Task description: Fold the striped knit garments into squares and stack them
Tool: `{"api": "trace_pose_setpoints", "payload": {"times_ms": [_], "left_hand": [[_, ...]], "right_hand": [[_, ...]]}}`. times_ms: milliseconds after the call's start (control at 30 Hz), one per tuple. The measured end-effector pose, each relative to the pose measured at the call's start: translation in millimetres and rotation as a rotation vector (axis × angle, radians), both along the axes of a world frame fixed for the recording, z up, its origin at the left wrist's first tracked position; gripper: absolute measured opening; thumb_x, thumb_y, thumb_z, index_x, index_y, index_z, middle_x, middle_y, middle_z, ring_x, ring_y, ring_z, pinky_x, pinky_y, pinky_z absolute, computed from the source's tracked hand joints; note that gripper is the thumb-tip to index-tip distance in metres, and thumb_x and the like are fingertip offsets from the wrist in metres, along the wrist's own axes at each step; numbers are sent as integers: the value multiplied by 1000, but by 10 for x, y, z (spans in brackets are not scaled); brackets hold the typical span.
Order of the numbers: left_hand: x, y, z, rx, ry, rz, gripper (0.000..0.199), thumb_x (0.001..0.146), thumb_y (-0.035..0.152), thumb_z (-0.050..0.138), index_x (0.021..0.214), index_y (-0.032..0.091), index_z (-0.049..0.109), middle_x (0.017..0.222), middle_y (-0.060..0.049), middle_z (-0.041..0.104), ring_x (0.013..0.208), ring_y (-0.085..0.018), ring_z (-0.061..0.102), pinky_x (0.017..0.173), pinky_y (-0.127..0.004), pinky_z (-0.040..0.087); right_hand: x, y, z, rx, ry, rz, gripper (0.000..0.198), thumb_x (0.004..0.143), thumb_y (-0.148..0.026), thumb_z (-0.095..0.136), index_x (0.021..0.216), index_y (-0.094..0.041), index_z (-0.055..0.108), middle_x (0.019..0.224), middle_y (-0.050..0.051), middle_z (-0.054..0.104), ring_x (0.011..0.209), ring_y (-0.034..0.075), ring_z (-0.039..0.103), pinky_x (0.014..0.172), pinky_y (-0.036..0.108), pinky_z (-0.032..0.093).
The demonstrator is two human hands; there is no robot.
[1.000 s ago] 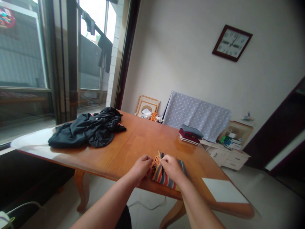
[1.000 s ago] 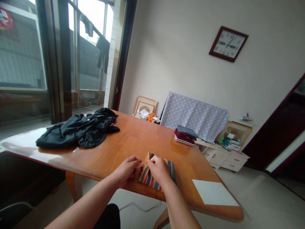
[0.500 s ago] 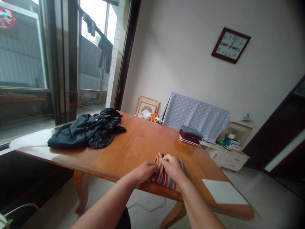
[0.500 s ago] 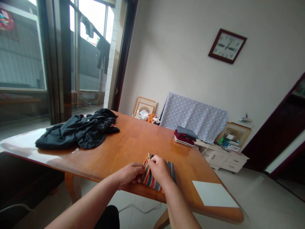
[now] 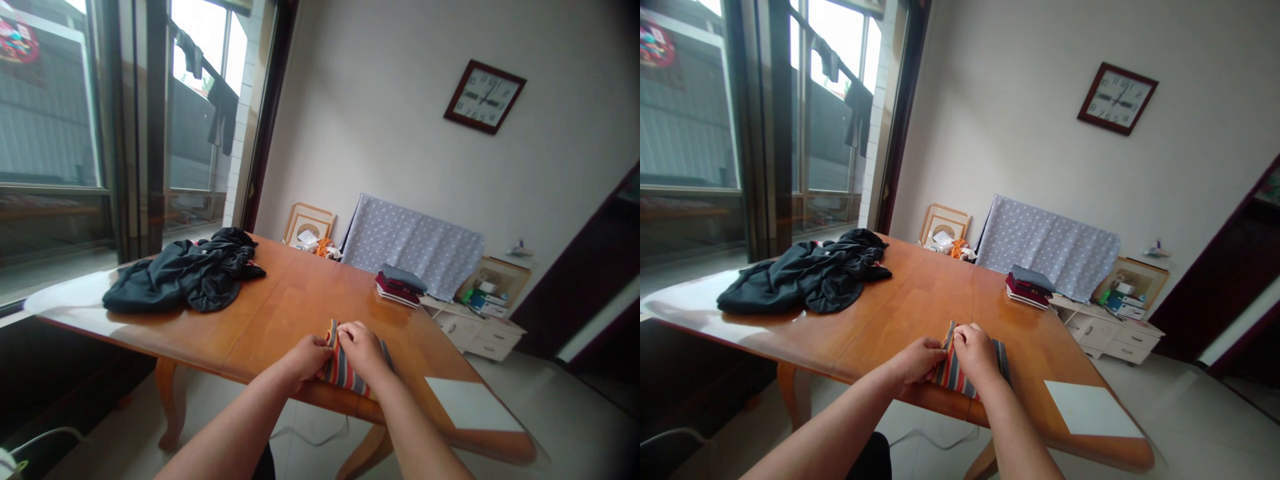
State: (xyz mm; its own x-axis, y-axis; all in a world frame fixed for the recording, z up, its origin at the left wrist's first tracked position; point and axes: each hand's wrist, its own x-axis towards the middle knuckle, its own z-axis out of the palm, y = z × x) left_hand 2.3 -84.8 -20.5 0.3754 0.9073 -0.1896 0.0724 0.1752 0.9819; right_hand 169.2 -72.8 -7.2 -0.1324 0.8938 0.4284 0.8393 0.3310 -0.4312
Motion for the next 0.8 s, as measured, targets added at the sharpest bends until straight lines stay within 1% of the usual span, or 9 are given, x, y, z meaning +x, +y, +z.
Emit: {"api": "trace_pose_setpoints", "payload": {"times_ms": [67,133,200,267,300,367,533,633,800], "left_hand": [[1,5,3,-1,10,26,22,81,30,65,67,19,53,45,8,40,39,-6,35,41,-20,22],[-8,4,1,-5,25,49,22,83,30,63,68,19,53,43,7,41,38,-7,35,39,-20,20],[-23,-5,1,-12,39,69,18,85,29,58,70,19,53,42,6,43,36,-8,37,38,-20,18],[-39,-22,7,-24,50,84,11,85,27,54,77,19,56,43,5,46,36,-9,40,37,-20,19],[-47,-32,12,-32,51,89,9,85,26,53,82,19,58,44,5,48,36,-9,41,37,-20,20],[-64,-53,22,-52,44,92,12,84,25,52,90,18,60,47,5,50,36,-10,44,37,-20,21],[-121,-99,32,-73,26,87,15,79,23,56,93,19,58,54,6,51,38,-9,49,37,-19,21],[-149,-138,53,-57,53,93,20,78,24,57,97,19,57,55,7,50,39,-9,48,38,-19,23],[-151,-204,98,-3,164,96,38,81,25,53,117,16,57,47,8,47,38,-12,45,41,-21,27]], "right_hand": [[17,45,-74,-40,-84,57,33,94,-32,44,105,-25,75,114,5,74,111,20,64,99,30,43],[43,93,-171,-127,-132,69,39,98,-34,40,121,-29,70,131,3,68,128,21,55,113,37,33],[73,128,-251,-216,-157,54,44,101,-37,34,133,-32,63,143,1,59,140,21,45,120,45,21],[95,141,-286,-290,-177,46,48,103,-42,29,142,-33,55,152,1,49,147,21,35,122,48,13],[99,139,-286,-319,-187,45,50,103,-45,27,146,-32,51,155,1,45,149,21,31,123,48,10],[92,127,-262,-367,-214,41,55,103,-49,23,151,-30,44,159,2,38,151,21,25,123,48,7],[30,91,-195,-439,-296,24,64,101,-59,23,156,-29,33,165,3,23,154,23,13,123,50,1],[-4,82,-195,-444,-323,1,67,99,-62,25,156,-29,32,166,4,20,154,24,12,123,50,1],[-37,68,-198,-432,-345,-24,66,100,-61,25,156,-27,33,166,6,20,154,25,12,122,51,2]]}}
